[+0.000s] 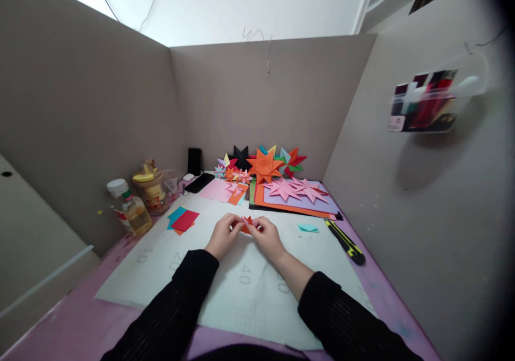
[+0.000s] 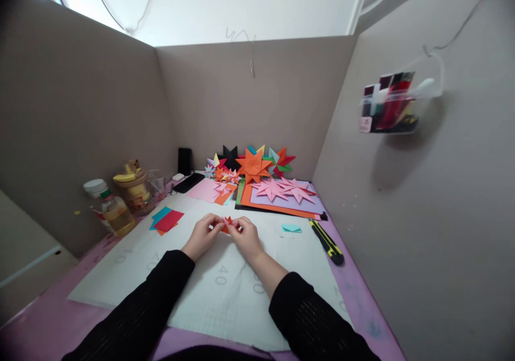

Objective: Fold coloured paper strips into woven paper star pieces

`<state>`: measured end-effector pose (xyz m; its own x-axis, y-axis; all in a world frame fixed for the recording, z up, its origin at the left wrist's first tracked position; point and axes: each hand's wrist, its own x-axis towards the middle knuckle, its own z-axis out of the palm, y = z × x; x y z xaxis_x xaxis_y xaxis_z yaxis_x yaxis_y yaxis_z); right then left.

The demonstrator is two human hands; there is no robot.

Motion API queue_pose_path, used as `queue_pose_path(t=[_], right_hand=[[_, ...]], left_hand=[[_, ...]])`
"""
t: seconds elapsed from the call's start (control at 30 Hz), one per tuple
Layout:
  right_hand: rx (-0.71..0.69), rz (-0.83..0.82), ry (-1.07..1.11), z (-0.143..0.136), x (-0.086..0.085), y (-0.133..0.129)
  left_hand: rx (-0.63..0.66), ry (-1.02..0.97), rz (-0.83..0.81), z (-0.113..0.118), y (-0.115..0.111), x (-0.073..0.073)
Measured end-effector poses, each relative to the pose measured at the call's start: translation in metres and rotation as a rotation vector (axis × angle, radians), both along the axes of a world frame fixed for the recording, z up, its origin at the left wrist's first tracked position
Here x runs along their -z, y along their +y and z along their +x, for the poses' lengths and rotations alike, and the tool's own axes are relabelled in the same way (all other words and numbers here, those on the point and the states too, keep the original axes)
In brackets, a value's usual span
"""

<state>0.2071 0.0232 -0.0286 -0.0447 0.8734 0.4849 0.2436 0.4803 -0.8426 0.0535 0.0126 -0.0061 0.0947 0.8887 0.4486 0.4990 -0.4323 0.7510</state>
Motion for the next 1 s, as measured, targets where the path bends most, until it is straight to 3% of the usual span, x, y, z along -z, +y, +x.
queue_pose_path(t=[0.4,0.63,1.0], right_hand=[[-0.021,-0.072,0.038,0.0003,-0.0009,0.0020],[-0.002,-0.074,0.035,-0.0003,-0.0002,0.0012],[-0.052,-0.135,0.041,0.0005,-0.0036,0.0001]], left_hand=[[-0.002,-0.088,-0.131,-0.0006,0.0005,0.0007],[0.030,-0.243,-0.228,-0.0023,0.0021,0.0001],[0.053,-0.203,-0.259,-0.0042,0.0016,-0.0034]])
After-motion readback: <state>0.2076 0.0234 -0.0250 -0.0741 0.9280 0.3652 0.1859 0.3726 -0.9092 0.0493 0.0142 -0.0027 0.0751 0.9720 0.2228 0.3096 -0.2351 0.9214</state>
